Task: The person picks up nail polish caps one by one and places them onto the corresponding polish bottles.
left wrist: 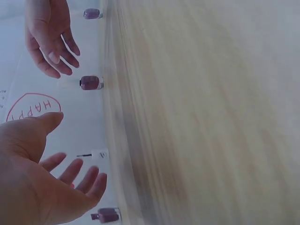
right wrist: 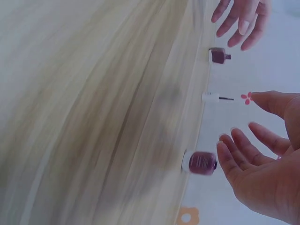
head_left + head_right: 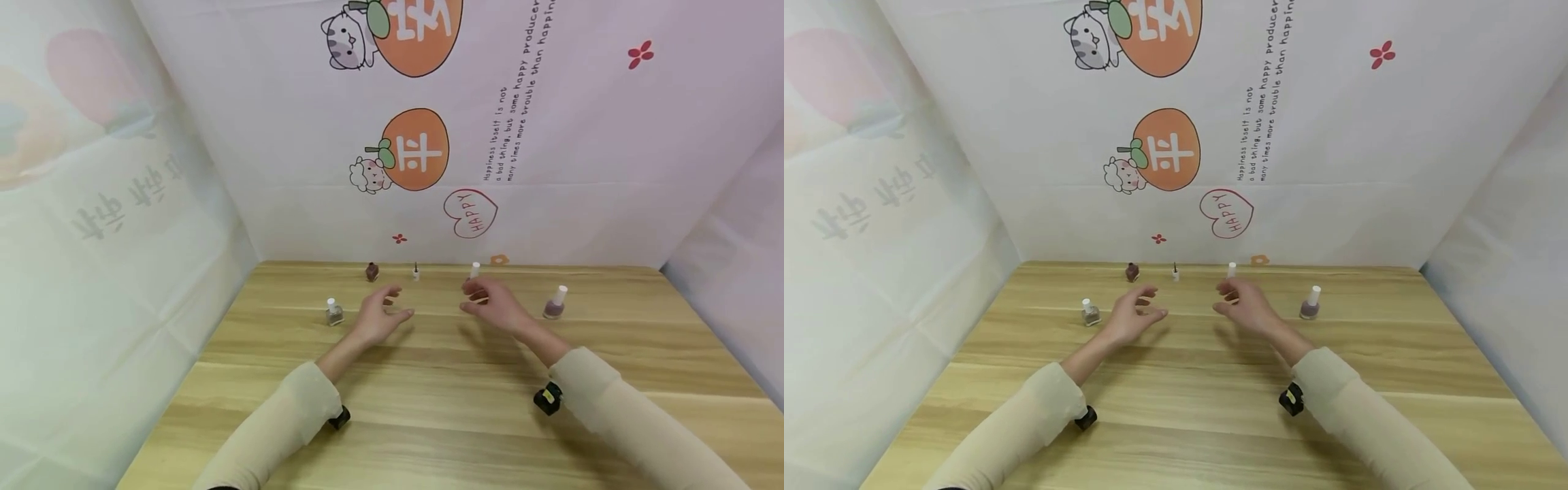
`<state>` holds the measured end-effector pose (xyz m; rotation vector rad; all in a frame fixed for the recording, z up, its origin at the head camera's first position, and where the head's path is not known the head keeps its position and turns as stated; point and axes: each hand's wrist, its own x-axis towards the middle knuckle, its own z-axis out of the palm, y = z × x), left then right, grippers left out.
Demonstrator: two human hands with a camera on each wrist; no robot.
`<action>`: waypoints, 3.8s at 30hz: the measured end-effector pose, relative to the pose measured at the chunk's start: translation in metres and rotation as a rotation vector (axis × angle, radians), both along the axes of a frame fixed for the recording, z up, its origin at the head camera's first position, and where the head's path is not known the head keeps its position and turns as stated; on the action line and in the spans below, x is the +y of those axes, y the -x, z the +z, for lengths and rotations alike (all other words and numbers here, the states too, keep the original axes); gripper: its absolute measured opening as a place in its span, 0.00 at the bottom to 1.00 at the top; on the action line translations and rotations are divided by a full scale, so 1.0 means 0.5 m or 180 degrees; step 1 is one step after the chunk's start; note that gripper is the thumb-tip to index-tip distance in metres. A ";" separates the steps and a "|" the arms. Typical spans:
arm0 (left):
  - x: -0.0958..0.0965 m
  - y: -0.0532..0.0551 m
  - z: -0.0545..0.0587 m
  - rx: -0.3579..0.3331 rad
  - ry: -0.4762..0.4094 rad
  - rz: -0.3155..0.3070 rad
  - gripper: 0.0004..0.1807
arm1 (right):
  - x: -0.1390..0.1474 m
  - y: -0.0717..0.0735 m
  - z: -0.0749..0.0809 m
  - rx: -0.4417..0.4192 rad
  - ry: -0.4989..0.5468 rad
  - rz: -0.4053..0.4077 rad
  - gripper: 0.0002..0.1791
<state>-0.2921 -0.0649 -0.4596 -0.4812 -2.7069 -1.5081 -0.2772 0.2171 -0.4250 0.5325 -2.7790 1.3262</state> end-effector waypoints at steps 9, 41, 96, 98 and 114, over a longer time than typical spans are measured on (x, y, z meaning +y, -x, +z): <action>-0.026 -0.001 0.000 -0.0008 -0.0033 0.0462 0.44 | -0.053 0.010 0.013 -0.0071 -0.0032 0.0092 0.26; -0.011 0.140 -0.014 -0.0393 -0.0492 0.1393 0.44 | -0.169 0.161 -0.036 -0.1171 0.0088 -0.0289 0.44; 0.002 0.191 -0.047 -0.0525 -0.0631 0.2058 0.13 | -0.189 0.227 -0.094 -0.0885 0.0780 -0.0870 0.19; 0.002 0.192 -0.051 -0.0521 -0.0652 0.2063 0.13 | -0.189 0.227 -0.097 -0.0914 0.0773 -0.0891 0.19; -0.013 0.190 -0.052 -0.0477 -0.0605 0.2132 0.13 | -0.214 0.222 -0.086 -0.0973 0.1015 -0.0954 0.19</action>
